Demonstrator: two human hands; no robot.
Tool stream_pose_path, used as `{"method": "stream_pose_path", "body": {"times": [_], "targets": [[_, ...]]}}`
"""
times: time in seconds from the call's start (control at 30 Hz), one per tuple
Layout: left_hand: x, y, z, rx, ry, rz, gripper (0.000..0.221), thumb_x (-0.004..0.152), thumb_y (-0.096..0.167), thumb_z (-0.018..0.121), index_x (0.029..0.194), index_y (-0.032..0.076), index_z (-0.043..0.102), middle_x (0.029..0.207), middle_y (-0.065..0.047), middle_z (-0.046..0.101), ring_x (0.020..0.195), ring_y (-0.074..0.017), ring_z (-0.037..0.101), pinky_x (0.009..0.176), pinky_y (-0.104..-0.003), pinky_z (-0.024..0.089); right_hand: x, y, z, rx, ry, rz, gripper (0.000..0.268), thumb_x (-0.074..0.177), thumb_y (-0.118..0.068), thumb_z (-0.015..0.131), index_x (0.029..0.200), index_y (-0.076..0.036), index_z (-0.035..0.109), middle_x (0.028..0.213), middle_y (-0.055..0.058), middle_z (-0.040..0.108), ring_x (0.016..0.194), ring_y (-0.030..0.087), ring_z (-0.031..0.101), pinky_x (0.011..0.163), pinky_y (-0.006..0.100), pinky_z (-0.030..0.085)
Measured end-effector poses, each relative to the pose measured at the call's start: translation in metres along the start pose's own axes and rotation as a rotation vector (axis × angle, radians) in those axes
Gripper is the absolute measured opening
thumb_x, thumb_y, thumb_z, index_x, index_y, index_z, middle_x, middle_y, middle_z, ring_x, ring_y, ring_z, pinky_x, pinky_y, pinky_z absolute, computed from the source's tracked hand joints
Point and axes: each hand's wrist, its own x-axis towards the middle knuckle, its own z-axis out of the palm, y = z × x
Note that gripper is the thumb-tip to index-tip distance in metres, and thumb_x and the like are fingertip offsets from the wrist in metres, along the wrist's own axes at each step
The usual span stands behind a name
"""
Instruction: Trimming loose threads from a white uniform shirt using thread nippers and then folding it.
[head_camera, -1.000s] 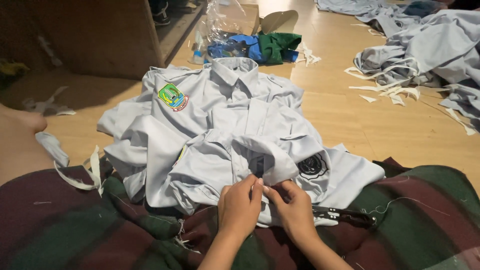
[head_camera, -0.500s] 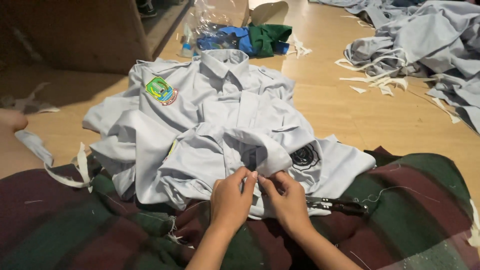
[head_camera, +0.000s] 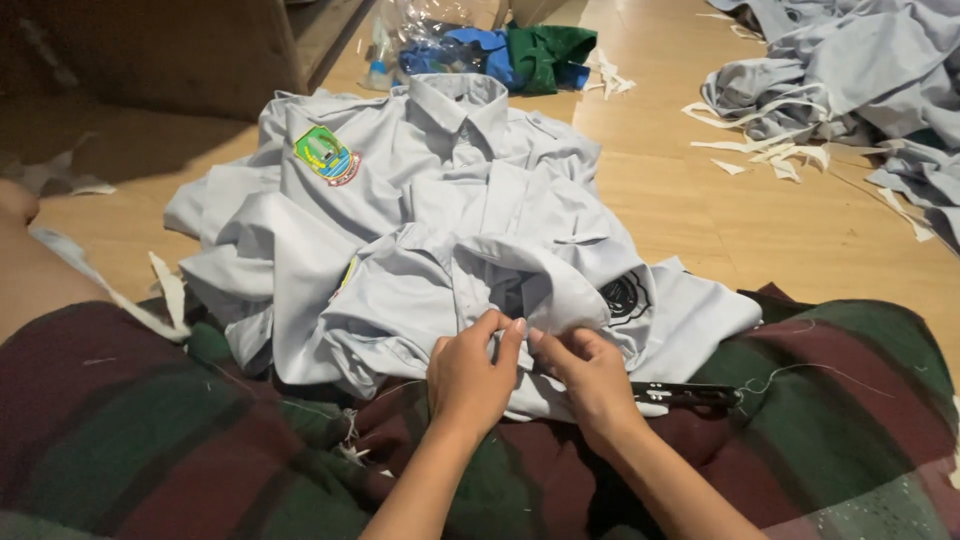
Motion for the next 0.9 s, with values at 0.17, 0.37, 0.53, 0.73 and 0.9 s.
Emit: {"method": "stream_pose_path", "body": {"times": [0.17, 0.37, 0.53, 0.73, 0.9], "targets": [[0.002, -0.007, -0.002, -0.022, -0.024, 0.046, 0.027, 0.096, 0.047, 0.056, 0.097, 0.024, 0.070, 0.079, -0.007, 0.070, 0.083, -0.0330, 0.060, 0.080, -0.045, 0.051, -0.011, -0.010, 0.009, -0.196, -0.006, -0.040, 0.030, 0.088, -0.019, 0.072, 0.096, 0.009, 0.073, 0.085, 0.013, 0.073, 0.075, 0.016, 0.062, 0.068, 0.026, 0.048], [0.005, -0.011, -0.003, -0.048, -0.022, 0.055, 0.025, 0.096, 0.044, 0.057, 0.097, 0.023, 0.071, 0.075, -0.008, 0.070, 0.081, -0.0344, 0.062, 0.078, -0.046, 0.051, -0.011, -0.008, 0.011, -0.311, 0.035, -0.145, 0.030, 0.086, -0.016, 0.073, 0.100, 0.009, 0.080, 0.082, 0.011, 0.078, 0.069, 0.013, 0.059, 0.061, 0.024, 0.046], [0.005, -0.015, -0.001, -0.053, 0.004, 0.113, 0.025, 0.096, 0.042, 0.056, 0.098, 0.022, 0.070, 0.081, -0.009, 0.073, 0.082, -0.0373, 0.063, 0.078, -0.047, 0.051, -0.007, -0.003, 0.006, -0.302, 0.030, -0.109, 0.029, 0.088, -0.016, 0.075, 0.080, 0.011, 0.079, 0.066, 0.007, 0.067, 0.056, 0.011, 0.046, 0.050, 0.024, 0.036], [0.006, -0.007, -0.001, -0.022, 0.036, 0.043, 0.025, 0.095, 0.042, 0.057, 0.095, 0.021, 0.070, 0.082, -0.009, 0.074, 0.085, -0.0371, 0.064, 0.083, -0.046, 0.050, -0.010, -0.007, 0.008, -0.375, 0.022, -0.136, 0.033, 0.086, -0.021, 0.081, 0.071, 0.008, 0.076, 0.059, 0.004, 0.058, 0.055, 0.010, 0.044, 0.049, 0.025, 0.037], [0.010, -0.005, -0.003, -0.013, -0.043, -0.041, 0.026, 0.092, 0.045, 0.059, 0.092, 0.023, 0.074, 0.080, -0.007, 0.075, 0.088, -0.0357, 0.062, 0.084, -0.045, 0.051, -0.016, -0.010, 0.013, -0.393, 0.115, -0.208, 0.024, 0.081, -0.015, 0.081, 0.083, 0.009, 0.081, 0.071, 0.009, 0.077, 0.061, 0.012, 0.057, 0.057, 0.024, 0.048]]}}
